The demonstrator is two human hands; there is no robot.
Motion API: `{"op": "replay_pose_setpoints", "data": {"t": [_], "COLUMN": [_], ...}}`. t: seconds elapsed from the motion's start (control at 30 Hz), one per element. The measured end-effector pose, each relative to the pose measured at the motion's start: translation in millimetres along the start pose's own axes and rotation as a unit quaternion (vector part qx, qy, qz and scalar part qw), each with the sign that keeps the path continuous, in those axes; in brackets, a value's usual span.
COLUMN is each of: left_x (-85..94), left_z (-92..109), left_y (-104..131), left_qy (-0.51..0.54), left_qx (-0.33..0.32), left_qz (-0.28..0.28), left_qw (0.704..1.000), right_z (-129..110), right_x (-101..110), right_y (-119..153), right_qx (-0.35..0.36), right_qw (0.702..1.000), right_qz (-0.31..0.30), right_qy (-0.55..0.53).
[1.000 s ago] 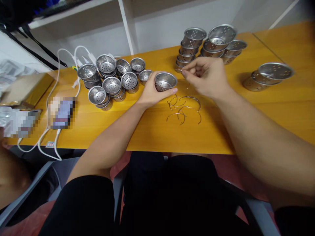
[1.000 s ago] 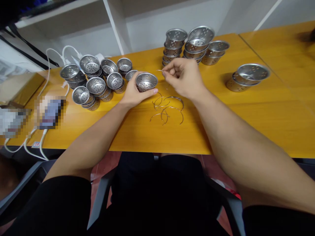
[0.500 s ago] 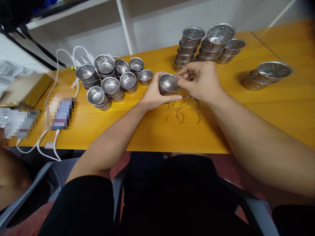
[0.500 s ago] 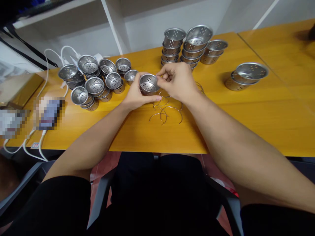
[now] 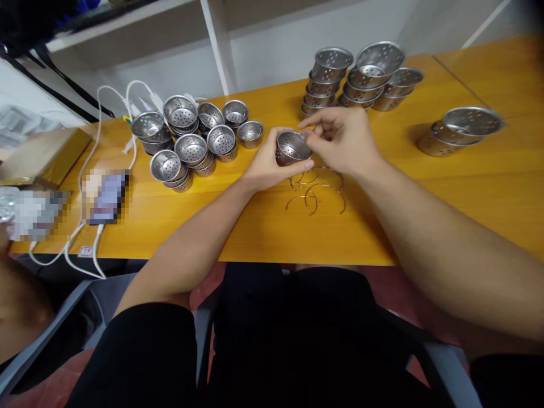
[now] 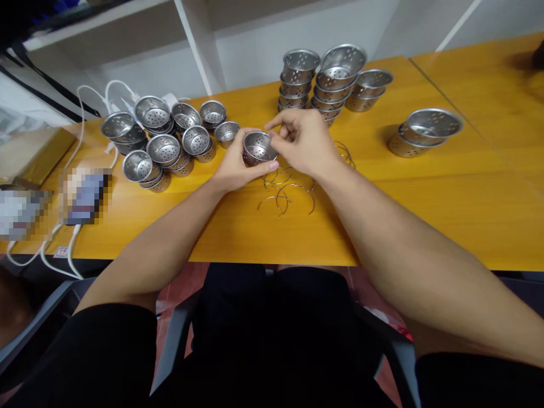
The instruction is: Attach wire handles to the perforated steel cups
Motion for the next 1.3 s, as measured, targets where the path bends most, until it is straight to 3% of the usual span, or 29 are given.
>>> {"op": "replay_pose_setpoints", "data": {"t": [0.07,0.17,0.23,0.5,0.77,0.93,1.3], "left_x": [2.9,7.0,7.1,1.0,-2.6,-12.3,-8.7], "left_z": [-1,-2,-3,-4,-5,-14,-17], "left_y": [0,-1,-2,-3,-3,0,-4], "left_qy": [0.008,0.030,0.046,0.053,0.074,0.081,0.005], "left_qx": [0.003,-0.004,-0.008,-0.011,-0.047,-0.081,-0.089], "left_qz": [0.001,0.002,-0.002,-0.020,-0.041,-0.049,-0.059], "left_qw": [1.000,1.000,0.999,0.998,0.995,0.992,0.994], "right_z": [-8,-18,-21,-22,-18,-11,-7], "right_x": [2,2,5,6,8,4,6], "right_y": [2,8,10,7,7,4,4], "right_qx": [0.002,-0.010,-0.021,-0.023,-0.003,0.000,-0.020], "right_qw": [0.999,0.988,0.982,0.981,0.967,0.964,0.972], "right_qz": [-0.036,-0.144,-0.175,-0.164,-0.210,-0.204,-0.181], "right_qy": [-0.024,-0.061,-0.069,-0.103,-0.143,-0.171,-0.146]}}
Point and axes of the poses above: each hand's wrist, its own y-axis away from the middle knuckle, its own x-axis out of the back of the hand, z = x × y, the point moved 6 cm from there along -y, towards the middle knuckle, and after that the axes turned 9 degrees about -x, right-handed, at the moved point
